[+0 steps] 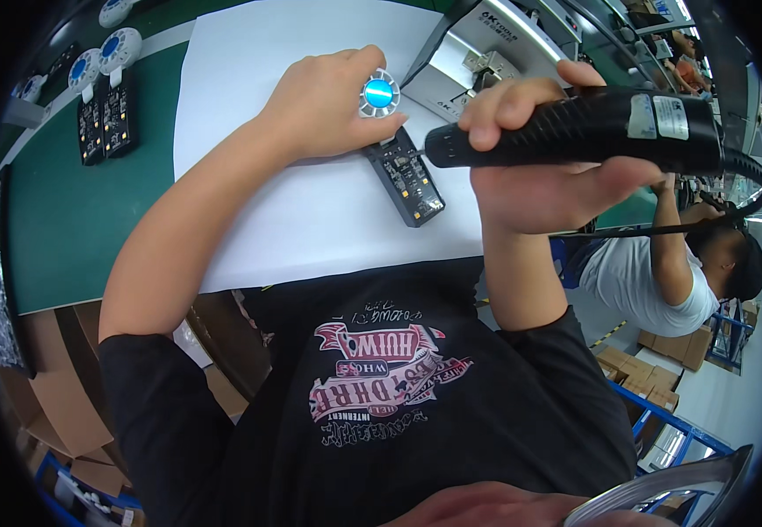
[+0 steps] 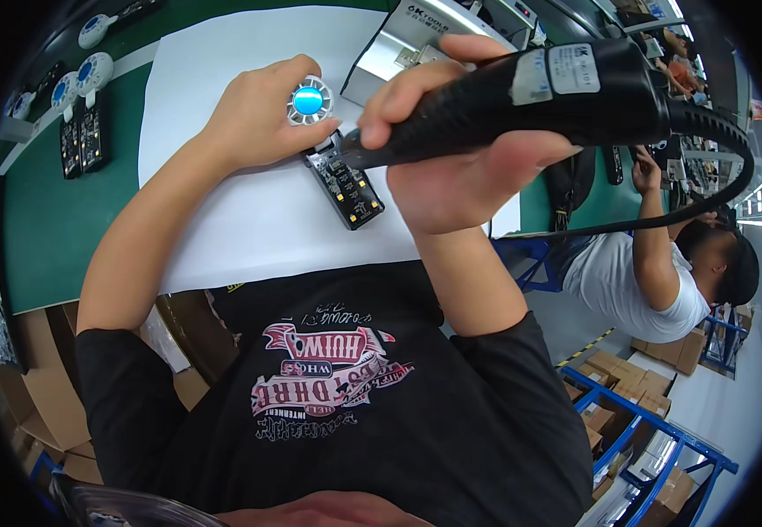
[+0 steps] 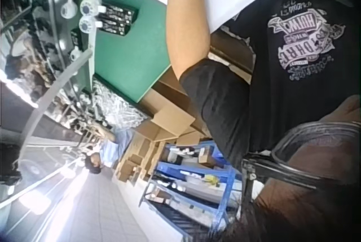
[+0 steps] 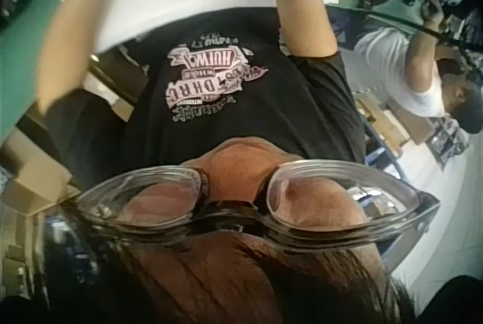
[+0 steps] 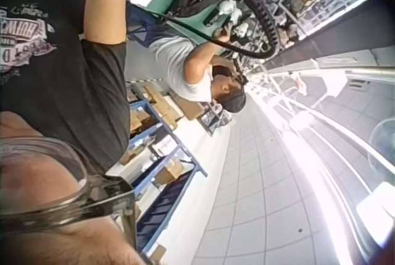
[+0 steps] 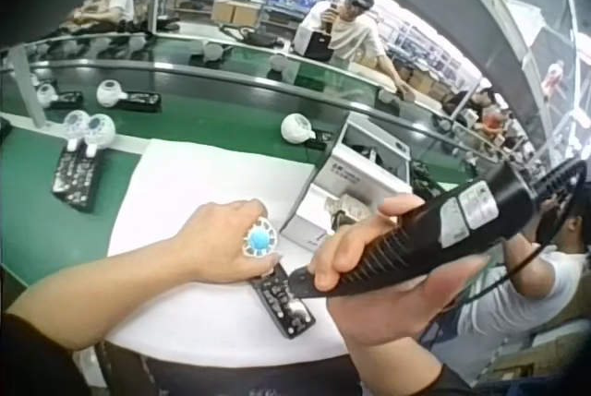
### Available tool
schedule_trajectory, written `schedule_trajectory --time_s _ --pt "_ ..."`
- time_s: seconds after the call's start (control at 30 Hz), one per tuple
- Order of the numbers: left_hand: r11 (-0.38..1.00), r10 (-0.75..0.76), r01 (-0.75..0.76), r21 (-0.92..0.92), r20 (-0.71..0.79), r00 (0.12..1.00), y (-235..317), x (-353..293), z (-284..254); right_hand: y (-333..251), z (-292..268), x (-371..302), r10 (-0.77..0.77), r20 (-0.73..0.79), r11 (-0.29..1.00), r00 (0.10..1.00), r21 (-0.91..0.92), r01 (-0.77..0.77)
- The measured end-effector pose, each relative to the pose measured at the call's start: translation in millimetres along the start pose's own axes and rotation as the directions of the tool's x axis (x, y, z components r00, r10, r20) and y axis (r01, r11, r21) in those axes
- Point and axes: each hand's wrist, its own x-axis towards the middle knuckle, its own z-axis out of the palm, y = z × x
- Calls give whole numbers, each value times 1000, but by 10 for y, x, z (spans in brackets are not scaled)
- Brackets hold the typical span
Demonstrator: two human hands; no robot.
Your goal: Assembling electronic components by using an electric screwdriver to secure screws into the back of remote controls.
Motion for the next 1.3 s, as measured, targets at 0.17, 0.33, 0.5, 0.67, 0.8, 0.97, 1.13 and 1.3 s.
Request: schedule_trajectory --time_s 0.17,0.33,0.5,0.67,0.8,0.97,1.13,1.3 --pt "1000 -2 2 -7 -12 1000 19 -13 -25 170 -69 -12 -34 209 998 977 55 23" --pt "1000 -1 1 -22 6 1000 13 -8 -4 179 -93 -31 -13 229 1000 973 8 11" --pt "1000 29 -29 7 -11 1000 0 8 16 240 -56 -29 22 248 992 969 116 -53" --pt "999 35 -35 6 37 999 -1 49 -11 228 -91 66 75 281 994 957 51 -93" --pt "1000 29 -29 6 53 998 -5 22 -68 -58 -101 248 -33 251 999 967 22 29" --pt "997 -72 69 30 86 994 -18 15 -77 -180 -241 478 -359 124 804 925 -461 375" --pt "996 -72 70 48 40 997 -106 32 -53 -163 -191 336 -271 -28 765 962 -613 198" --pt "996 -60 61 64 -10 998 -121 49 -62 -321 -157 -40 -113 49 986 992 -121 118"
